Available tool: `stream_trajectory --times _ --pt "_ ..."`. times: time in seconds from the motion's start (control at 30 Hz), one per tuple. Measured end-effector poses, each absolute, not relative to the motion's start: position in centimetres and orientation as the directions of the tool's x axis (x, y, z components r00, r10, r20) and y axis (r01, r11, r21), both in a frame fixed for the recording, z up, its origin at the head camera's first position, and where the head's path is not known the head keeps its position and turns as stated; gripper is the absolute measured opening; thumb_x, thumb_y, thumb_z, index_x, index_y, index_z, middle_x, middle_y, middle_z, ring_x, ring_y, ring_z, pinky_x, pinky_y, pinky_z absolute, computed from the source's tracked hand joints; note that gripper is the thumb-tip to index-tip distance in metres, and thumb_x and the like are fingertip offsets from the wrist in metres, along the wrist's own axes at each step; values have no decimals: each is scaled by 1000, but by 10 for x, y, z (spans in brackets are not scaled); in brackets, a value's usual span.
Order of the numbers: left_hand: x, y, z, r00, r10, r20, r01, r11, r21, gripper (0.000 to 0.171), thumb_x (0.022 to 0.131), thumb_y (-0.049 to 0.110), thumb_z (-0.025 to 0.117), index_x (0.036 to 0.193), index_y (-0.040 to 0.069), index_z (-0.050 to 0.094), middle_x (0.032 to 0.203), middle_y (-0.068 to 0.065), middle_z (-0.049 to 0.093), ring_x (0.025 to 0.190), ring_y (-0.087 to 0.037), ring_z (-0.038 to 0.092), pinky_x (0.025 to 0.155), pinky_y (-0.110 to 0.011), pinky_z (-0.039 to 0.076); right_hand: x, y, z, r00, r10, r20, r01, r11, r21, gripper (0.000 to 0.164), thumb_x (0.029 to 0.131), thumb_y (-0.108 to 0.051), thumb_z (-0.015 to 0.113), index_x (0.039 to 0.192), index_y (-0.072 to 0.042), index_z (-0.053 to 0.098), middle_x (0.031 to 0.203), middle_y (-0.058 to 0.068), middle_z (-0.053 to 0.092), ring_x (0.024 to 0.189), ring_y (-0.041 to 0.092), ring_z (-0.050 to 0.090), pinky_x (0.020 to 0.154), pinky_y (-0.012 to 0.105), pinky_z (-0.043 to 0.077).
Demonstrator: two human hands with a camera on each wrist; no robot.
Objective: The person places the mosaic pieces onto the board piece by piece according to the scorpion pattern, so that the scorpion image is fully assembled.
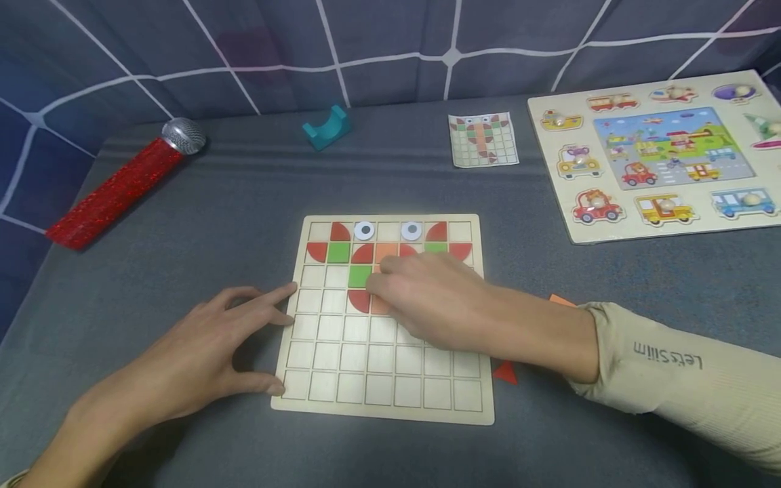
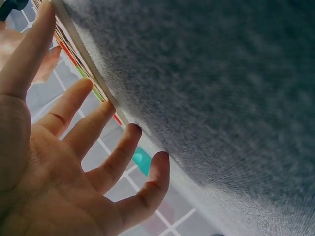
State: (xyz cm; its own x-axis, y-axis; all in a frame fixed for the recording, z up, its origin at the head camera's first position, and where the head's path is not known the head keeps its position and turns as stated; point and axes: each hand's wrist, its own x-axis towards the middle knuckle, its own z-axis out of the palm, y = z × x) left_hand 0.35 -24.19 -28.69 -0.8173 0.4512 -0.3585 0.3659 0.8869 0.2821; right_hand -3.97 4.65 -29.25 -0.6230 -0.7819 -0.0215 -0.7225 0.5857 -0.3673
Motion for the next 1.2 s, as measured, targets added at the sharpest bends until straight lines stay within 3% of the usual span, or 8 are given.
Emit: stream_trajectory --times 0.17,0.5,0.73,1.03,1.2 --pt "5 -244 -287 -817 434 -381 342 895 286 89 59 70 80 134 28 59 148 4 47 130 -36 38 93 -71 37 -39 56 -288 -623 -782 -30 -720 587 -370 15 85 -1 66 93 -13 69 76 -5 55 65 11 50 48 26 40" --pt "5 -245 -287 -820 436 -372 346 893 287 84 59 68 82 130 28 62 151 4 43 130 -36 38 92 -71 38 -28 100 -287 -665 -746 -41 -679 626 -385 23 82 -5 73 105 -12 71 84 -6 57 66 9 49 57 26 44" --pt "4 -243 -287 -817 450 -361 358 886 294 82 60 64 84 131 29 61 148 5 45 130 -35 39 93 -72 37 -11 140 -294 -685 -728 -6 -661 625 -416 31 79 -10 79 108 -19 70 90 -12 52 66 1 46 57 23 43" --pt "6 -245 -289 -822 495 -283 405 856 322 84 61 60 86 134 28 59 145 4 50 128 -34 41 90 -68 39 5 187 -304 -669 -728 -149 -607 651 -456 44 81 -29 82 122 -30 66 87 -19 44 62 -4 39 55 19 37" --pt "5 -244 -289 -821 477 -314 384 868 314 85 60 61 86 133 27 60 145 3 50 129 -37 40 91 -70 38 14 201 -312 -673 -715 -189 -611 682 -402 51 78 -32 84 125 -33 65 99 -19 51 76 -1 47 61 26 46"
